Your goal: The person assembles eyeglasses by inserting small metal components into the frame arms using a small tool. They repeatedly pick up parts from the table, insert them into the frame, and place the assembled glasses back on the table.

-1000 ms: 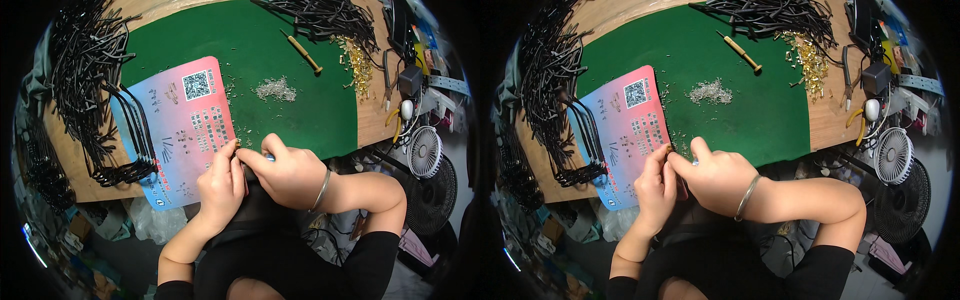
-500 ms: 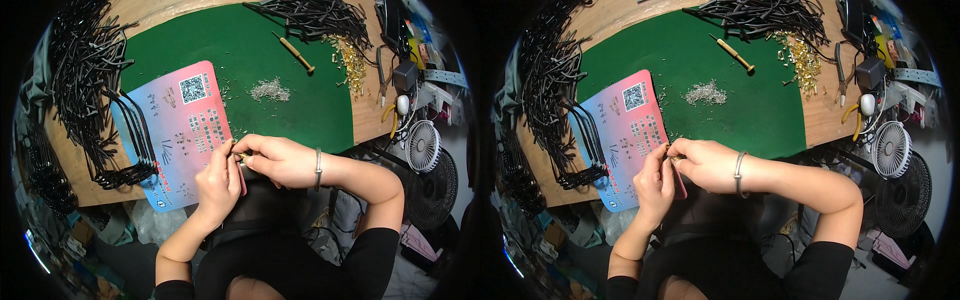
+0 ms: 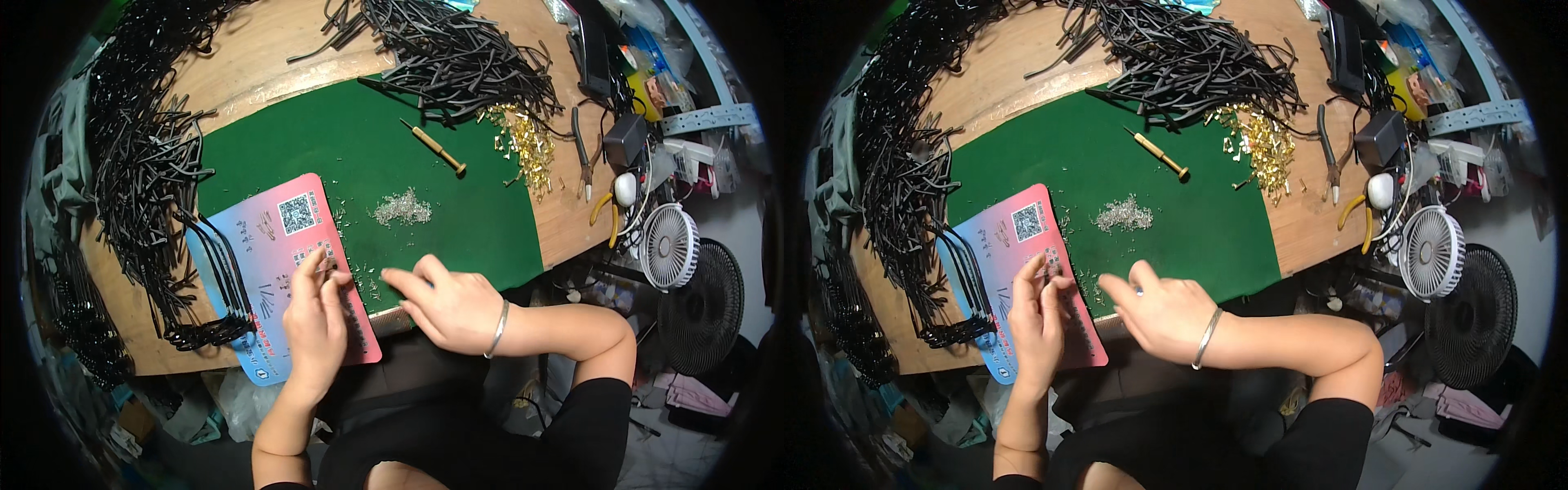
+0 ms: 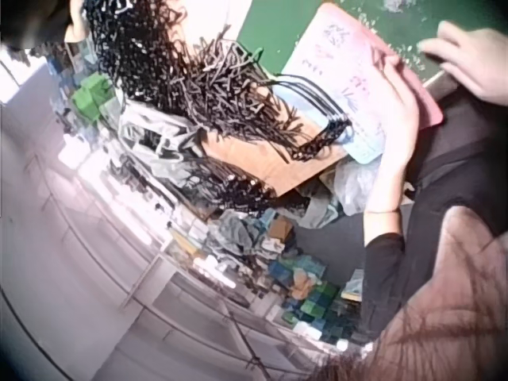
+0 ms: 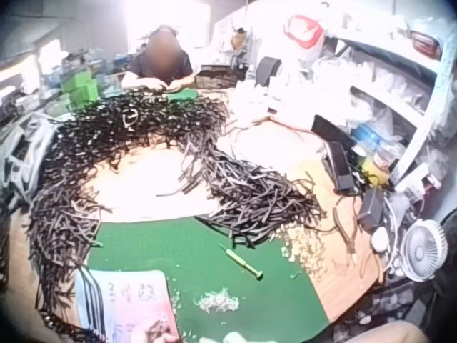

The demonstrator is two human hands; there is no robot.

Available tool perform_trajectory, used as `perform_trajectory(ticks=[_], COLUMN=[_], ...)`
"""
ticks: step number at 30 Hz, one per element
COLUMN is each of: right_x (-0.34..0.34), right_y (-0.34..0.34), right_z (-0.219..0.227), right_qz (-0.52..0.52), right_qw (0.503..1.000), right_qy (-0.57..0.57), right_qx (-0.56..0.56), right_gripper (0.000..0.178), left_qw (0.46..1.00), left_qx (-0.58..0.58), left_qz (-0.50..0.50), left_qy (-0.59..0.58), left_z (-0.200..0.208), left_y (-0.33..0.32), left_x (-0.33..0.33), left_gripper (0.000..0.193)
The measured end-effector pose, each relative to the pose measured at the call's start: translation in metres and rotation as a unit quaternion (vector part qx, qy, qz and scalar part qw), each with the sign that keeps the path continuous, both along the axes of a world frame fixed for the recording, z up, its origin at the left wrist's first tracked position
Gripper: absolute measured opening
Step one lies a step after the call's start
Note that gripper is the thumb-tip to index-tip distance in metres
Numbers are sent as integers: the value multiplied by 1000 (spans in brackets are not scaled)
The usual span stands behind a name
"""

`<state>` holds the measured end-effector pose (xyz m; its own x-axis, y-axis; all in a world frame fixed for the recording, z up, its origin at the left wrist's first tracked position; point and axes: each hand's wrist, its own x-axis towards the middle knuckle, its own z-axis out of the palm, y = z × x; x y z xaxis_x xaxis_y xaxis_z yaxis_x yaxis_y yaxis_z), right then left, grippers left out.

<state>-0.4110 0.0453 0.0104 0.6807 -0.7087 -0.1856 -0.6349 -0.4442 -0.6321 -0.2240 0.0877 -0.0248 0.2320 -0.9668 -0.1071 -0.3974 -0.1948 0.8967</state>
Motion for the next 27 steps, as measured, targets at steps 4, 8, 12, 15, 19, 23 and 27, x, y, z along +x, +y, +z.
perform_trajectory(ticks=[4,8,12,15,19,23,27], right_x=[-7,-18,-23,-32,-48,-81,-90], right_y=[-2,-3,-3,-5,-26,-83,-133], right_z=[-24,-29,-35,-29,-24,-1,-32], right_qz=[-16,-35,-27,-40,-89,-286,-315], right_qw=[998,997,993,992,985,958,913], right_qy=[-65,-69,-113,-94,-109,24,198], right_qx=[-6,1,14,76,95,8,-168], right_gripper=[36,34,32,30,22,21,26], left_qw=[989,969,974,977,967,971,986], left_qx=[-62,-184,-112,-86,-253,-95,-3], left_qz=[-128,-85,-18,-14,-13,-82,-138], left_qy=[-27,-142,-195,-197,-38,205,93], left_z=[-3,17,-28,-27,20,59,52], left_y=[-42,-173,-234,-229,-182,-67,-20], left_x=[-17,-45,-48,-31,-9,0,2], left_gripper=[20,21,33,30,19,33,14])
